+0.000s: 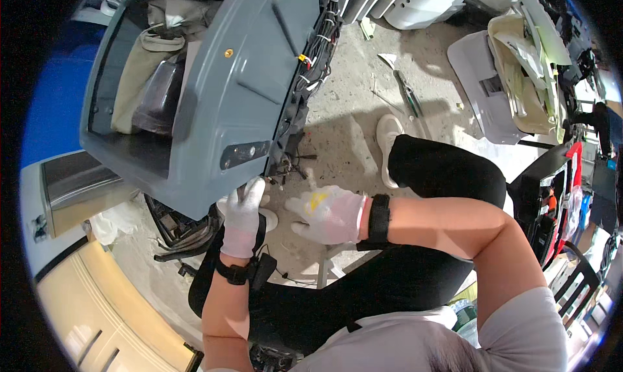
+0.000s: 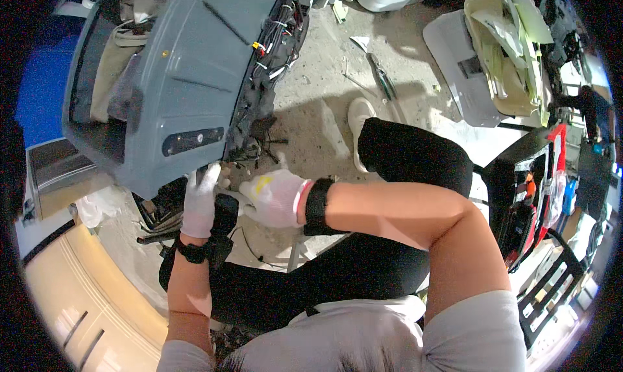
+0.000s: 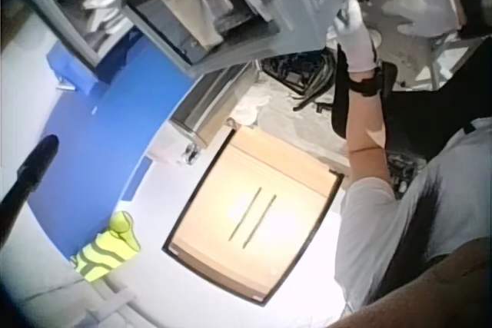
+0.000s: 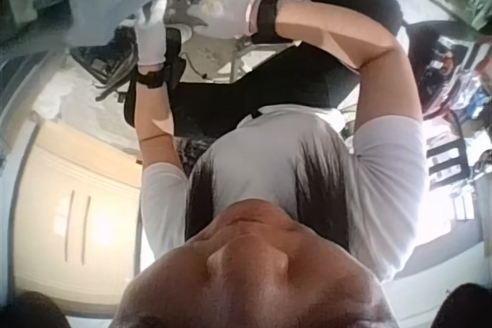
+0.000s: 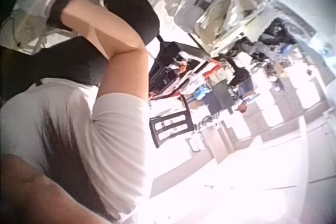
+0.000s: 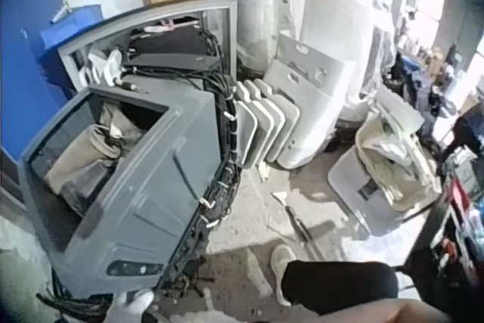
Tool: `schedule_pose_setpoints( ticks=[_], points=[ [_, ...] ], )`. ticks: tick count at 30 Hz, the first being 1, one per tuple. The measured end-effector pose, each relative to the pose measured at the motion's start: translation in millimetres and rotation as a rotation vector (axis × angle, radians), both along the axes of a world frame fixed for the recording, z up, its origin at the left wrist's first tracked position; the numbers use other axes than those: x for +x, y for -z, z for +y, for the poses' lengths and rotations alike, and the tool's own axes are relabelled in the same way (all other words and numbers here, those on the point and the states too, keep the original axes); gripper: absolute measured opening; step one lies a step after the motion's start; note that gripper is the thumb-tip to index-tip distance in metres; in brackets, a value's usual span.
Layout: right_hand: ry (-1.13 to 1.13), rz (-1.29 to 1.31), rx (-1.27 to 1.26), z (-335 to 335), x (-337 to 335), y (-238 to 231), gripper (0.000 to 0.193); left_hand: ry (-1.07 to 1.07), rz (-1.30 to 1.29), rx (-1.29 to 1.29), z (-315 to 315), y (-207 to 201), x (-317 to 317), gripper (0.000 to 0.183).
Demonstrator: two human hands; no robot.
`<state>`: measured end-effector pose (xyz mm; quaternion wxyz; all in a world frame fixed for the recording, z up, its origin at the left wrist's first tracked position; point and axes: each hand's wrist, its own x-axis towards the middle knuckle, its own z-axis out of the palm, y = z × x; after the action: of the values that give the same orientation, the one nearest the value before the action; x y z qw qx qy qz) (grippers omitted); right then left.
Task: The person is performing wiring and cable management on industrial equipment using wire cutters and pliers.
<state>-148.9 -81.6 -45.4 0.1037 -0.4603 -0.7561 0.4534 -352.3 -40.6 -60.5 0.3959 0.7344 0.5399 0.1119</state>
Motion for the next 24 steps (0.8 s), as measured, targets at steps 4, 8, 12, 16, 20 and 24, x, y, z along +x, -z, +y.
schedule_pose_setpoints(
  ticks=[4,8,12,16,20,24],
  points=[
    [-0.11,-0.098,0.044,-9,6,-7,0.029,-0.679,-0.813,-0.876,0,-2,20,0.023],
    [-0.221,-0.102,0.236,-11,1,-8,0.027,-0.574,-0.751,-0.95,-1,-8,24,0.031],
    [-0.214,-0.111,0.201,-10,-6,-3,0.027,-0.311,-0.524,-0.792,-11,-6,33,0.038],
    [-0.323,-0.176,0.121,-8,-9,-3,0.027,-0.084,-0.199,-0.573,-12,-13,38,0.046],
    [-0.289,-0.108,0.181,-12,-16,7,0.028,0.042,-0.12,-0.492,-8,-31,43,0.045],
    [-0.343,-0.125,0.24,-5,-23,0,0.03,0.026,-0.105,-0.395,-11,-29,37,0.043]
  ],
)
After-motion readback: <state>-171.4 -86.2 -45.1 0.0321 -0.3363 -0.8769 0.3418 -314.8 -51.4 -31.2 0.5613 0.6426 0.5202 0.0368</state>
